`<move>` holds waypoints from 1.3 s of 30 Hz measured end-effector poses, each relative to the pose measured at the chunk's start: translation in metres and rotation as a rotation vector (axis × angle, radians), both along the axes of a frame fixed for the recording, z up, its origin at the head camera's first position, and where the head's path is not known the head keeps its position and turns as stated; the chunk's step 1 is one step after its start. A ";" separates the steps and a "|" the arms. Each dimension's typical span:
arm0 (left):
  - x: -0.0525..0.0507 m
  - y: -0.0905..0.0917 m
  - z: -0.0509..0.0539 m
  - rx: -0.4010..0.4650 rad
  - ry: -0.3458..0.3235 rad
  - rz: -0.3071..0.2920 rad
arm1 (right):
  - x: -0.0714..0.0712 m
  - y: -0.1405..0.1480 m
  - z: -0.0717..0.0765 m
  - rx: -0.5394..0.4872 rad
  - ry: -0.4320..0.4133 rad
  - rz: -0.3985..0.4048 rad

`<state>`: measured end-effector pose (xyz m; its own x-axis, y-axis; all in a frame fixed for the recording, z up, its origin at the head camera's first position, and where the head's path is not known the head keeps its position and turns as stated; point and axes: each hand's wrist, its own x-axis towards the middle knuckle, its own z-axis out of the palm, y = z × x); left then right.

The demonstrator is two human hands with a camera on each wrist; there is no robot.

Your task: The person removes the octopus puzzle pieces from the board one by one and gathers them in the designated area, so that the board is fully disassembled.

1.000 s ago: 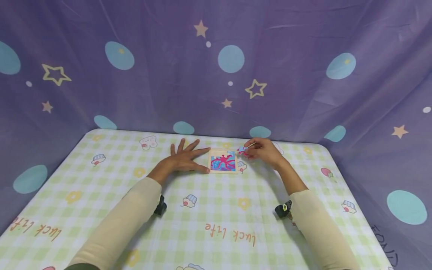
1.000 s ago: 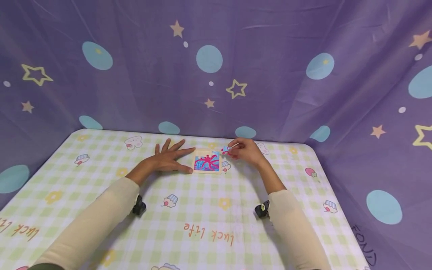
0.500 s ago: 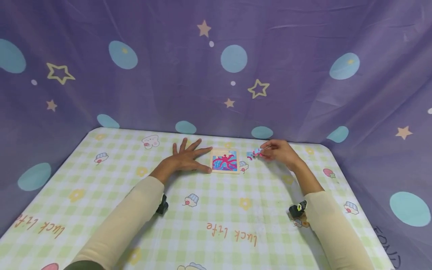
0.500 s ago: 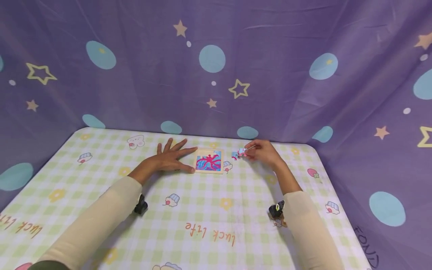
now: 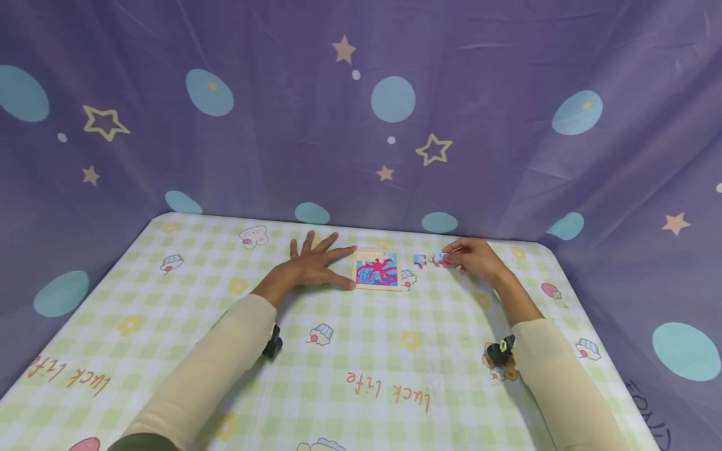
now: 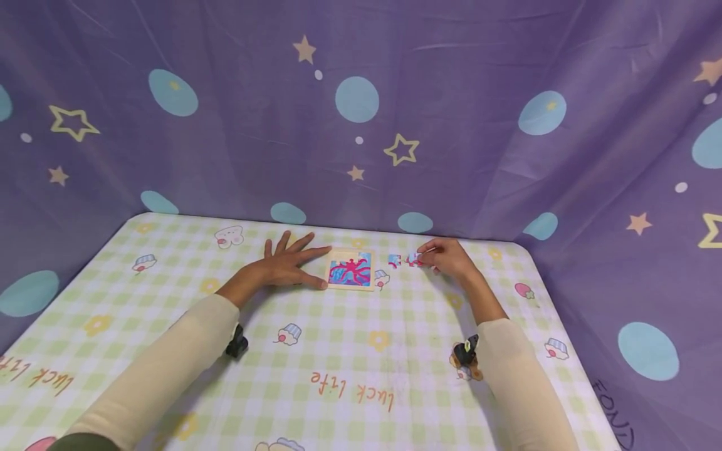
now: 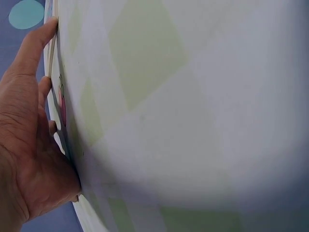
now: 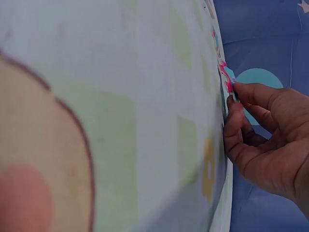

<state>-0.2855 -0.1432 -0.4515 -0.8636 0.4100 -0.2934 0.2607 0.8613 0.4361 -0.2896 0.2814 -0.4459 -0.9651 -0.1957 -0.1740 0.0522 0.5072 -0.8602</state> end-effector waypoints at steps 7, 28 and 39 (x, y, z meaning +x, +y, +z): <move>-0.006 0.001 -0.004 0.001 -0.014 0.001 | -0.002 -0.001 0.000 0.078 0.021 -0.006; -0.004 -0.002 -0.006 0.022 0.003 -0.019 | 0.000 -0.002 -0.002 0.044 0.032 -0.010; -0.009 -0.002 -0.011 0.040 -0.001 -0.014 | 0.007 -0.023 0.001 -0.018 0.089 -0.067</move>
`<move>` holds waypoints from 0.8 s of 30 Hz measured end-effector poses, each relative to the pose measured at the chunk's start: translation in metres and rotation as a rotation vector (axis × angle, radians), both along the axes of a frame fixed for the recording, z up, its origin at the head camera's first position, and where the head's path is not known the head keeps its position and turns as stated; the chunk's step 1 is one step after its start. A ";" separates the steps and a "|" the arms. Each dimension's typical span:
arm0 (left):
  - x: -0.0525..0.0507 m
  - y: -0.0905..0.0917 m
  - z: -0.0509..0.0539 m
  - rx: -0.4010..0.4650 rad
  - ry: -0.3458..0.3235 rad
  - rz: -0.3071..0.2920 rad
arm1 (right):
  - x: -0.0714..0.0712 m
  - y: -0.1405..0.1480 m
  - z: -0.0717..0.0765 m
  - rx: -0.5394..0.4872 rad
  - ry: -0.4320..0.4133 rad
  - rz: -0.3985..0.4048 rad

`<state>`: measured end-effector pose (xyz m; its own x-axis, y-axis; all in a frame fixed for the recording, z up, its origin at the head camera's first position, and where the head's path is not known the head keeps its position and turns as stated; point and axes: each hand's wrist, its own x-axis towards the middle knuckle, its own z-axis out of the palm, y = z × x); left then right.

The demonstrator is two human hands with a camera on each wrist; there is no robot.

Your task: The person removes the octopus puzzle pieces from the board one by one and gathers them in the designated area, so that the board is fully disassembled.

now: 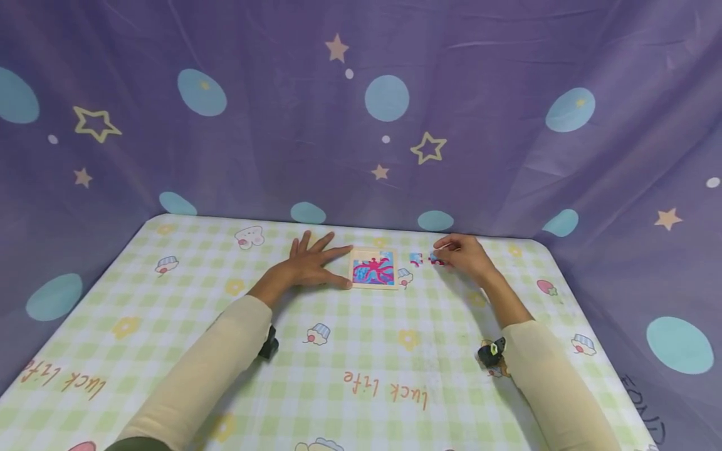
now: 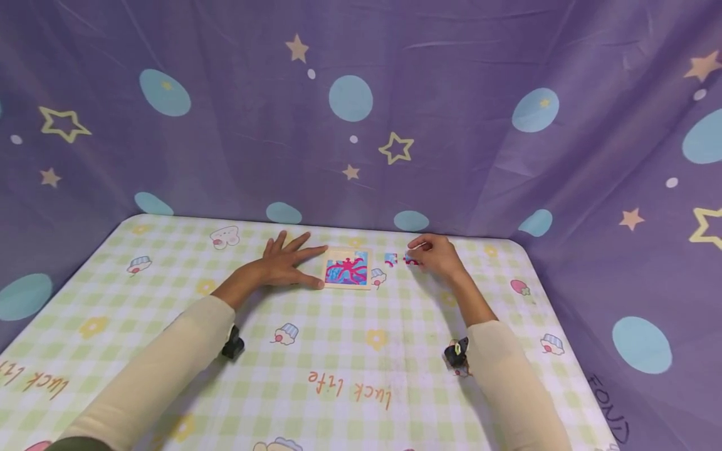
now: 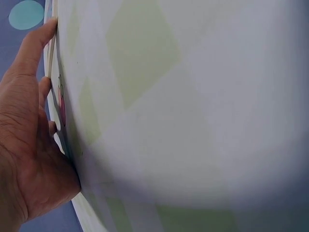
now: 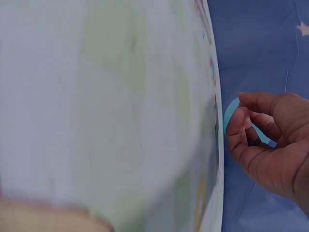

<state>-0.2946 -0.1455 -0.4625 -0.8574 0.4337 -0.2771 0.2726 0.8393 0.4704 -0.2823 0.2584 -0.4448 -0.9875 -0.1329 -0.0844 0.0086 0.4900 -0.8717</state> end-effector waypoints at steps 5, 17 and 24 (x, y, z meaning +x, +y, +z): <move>0.001 0.000 0.000 -0.010 0.009 -0.004 | 0.002 -0.017 0.002 -0.008 0.021 0.017; 0.011 0.003 0.011 -0.015 -0.001 -0.008 | 0.008 -0.054 -0.002 -0.071 0.000 0.120; 0.003 0.001 0.002 -0.003 0.002 -0.004 | 0.008 -0.074 -0.002 -0.120 -0.028 0.207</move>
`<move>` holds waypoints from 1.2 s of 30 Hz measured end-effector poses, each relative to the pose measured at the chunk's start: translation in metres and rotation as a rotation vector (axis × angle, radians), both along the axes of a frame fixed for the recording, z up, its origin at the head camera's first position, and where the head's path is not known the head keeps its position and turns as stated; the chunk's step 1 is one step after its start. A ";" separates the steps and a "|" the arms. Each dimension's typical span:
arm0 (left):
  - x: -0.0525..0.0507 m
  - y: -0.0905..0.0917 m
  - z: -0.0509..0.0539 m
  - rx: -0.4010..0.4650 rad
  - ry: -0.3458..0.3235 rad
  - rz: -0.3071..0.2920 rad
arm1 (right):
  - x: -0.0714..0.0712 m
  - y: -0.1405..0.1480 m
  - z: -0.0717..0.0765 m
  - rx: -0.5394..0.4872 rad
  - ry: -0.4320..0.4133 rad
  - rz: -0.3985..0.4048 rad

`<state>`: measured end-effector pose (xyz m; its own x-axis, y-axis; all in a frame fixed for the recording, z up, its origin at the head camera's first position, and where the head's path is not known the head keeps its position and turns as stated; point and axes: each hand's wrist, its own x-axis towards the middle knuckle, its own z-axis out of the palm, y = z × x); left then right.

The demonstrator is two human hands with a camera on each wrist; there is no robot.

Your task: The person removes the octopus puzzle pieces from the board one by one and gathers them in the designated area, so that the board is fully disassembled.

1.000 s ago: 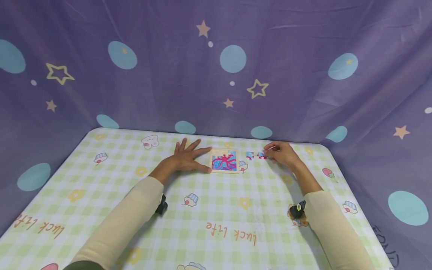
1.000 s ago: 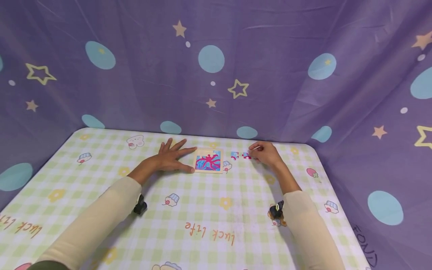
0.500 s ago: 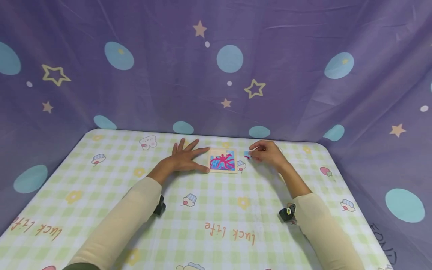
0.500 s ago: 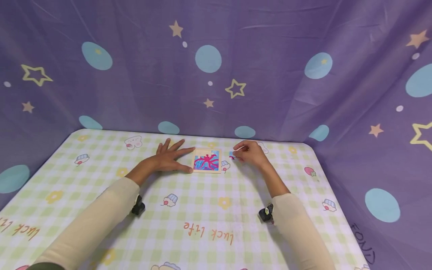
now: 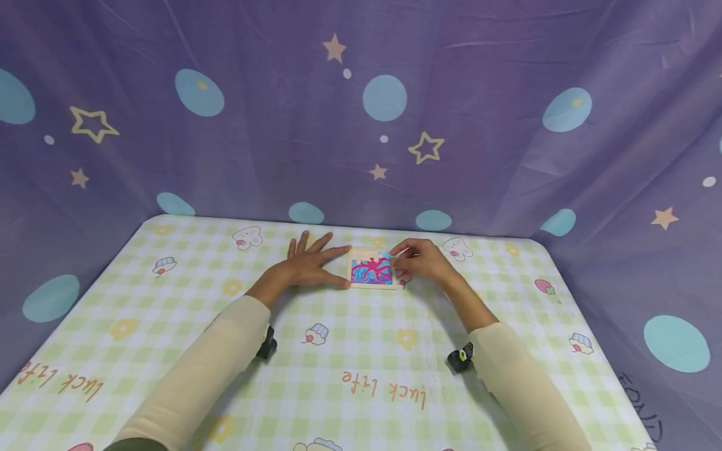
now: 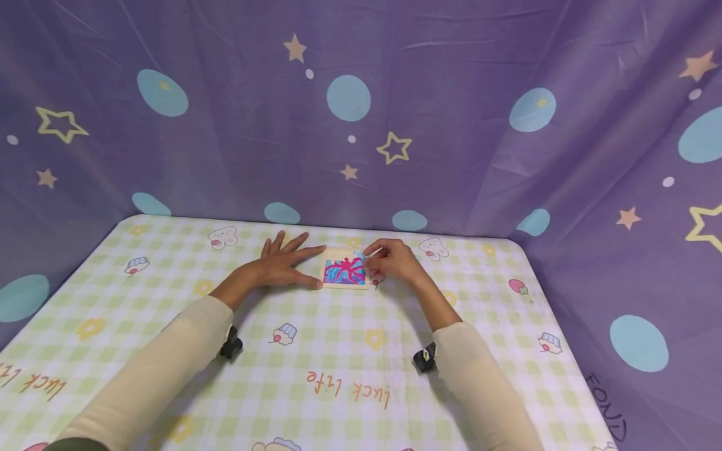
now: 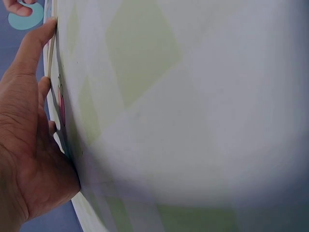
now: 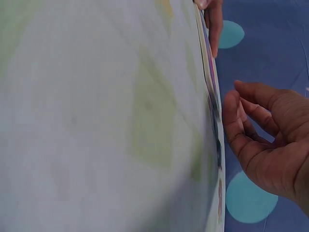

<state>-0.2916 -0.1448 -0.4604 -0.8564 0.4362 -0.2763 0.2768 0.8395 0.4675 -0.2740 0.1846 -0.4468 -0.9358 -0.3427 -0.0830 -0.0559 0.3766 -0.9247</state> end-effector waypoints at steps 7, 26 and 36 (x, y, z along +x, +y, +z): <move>-0.006 0.001 -0.006 -0.015 0.007 0.009 | -0.003 -0.013 -0.005 0.027 -0.016 0.016; -0.003 0.002 -0.004 -0.051 -0.001 0.017 | -0.008 -0.028 -0.002 0.194 -0.057 0.007; -0.005 0.001 -0.007 -0.040 0.024 0.008 | -0.009 -0.030 0.002 0.208 -0.079 -0.007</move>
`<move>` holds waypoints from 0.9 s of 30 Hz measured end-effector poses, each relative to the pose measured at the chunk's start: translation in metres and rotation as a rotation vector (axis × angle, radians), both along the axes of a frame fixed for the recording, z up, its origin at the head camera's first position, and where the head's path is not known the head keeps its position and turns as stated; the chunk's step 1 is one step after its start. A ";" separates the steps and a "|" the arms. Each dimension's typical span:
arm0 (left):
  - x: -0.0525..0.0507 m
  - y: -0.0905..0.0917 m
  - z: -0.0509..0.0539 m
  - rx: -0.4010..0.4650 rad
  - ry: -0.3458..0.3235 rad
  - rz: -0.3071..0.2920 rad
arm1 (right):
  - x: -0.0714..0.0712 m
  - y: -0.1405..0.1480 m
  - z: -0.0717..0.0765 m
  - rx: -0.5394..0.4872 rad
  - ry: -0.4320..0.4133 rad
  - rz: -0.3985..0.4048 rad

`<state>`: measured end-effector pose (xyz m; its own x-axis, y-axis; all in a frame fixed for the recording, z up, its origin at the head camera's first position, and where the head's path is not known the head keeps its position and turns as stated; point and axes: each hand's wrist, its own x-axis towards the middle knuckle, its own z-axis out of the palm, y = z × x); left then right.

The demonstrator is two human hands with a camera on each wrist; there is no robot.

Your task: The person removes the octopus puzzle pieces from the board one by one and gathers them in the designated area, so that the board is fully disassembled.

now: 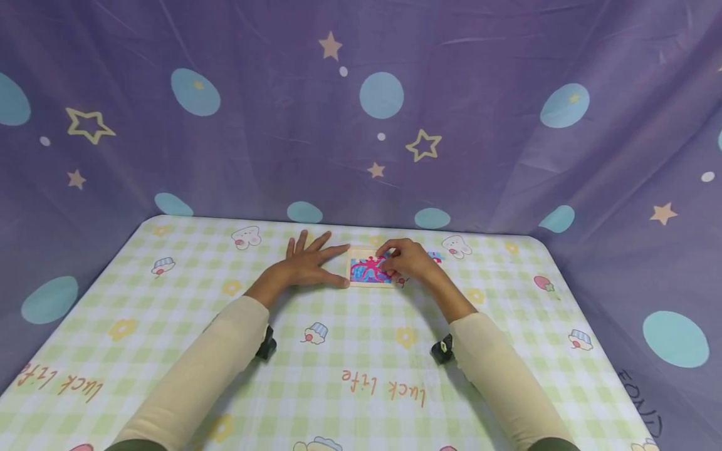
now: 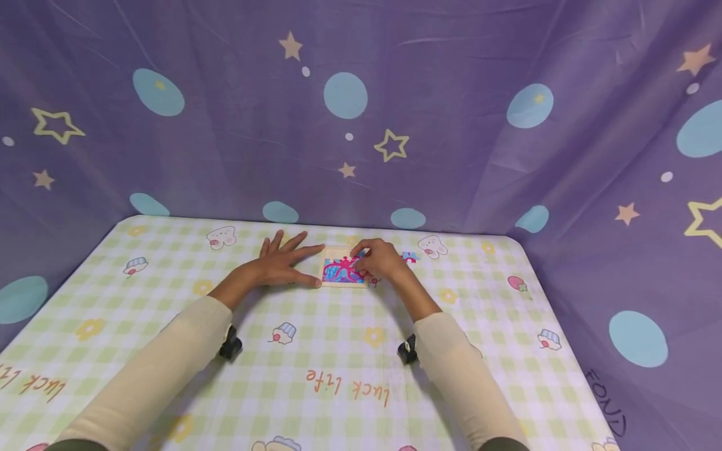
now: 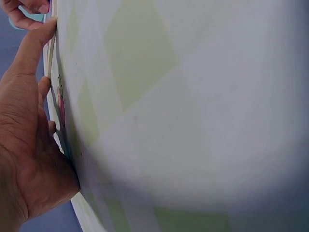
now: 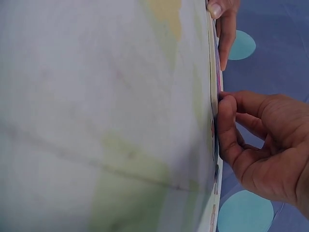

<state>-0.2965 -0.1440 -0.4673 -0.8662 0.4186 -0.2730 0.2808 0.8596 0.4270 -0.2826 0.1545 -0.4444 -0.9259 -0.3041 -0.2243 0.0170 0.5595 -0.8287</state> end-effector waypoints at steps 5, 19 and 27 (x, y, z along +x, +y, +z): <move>0.004 0.000 0.005 0.012 -0.003 0.003 | -0.001 -0.002 0.000 -0.003 0.001 -0.002; 0.008 0.000 0.012 0.020 -0.026 -0.001 | -0.001 -0.004 -0.003 0.083 0.176 0.049; 0.009 0.002 0.013 0.011 -0.022 -0.002 | -0.003 -0.005 0.002 0.149 0.246 0.084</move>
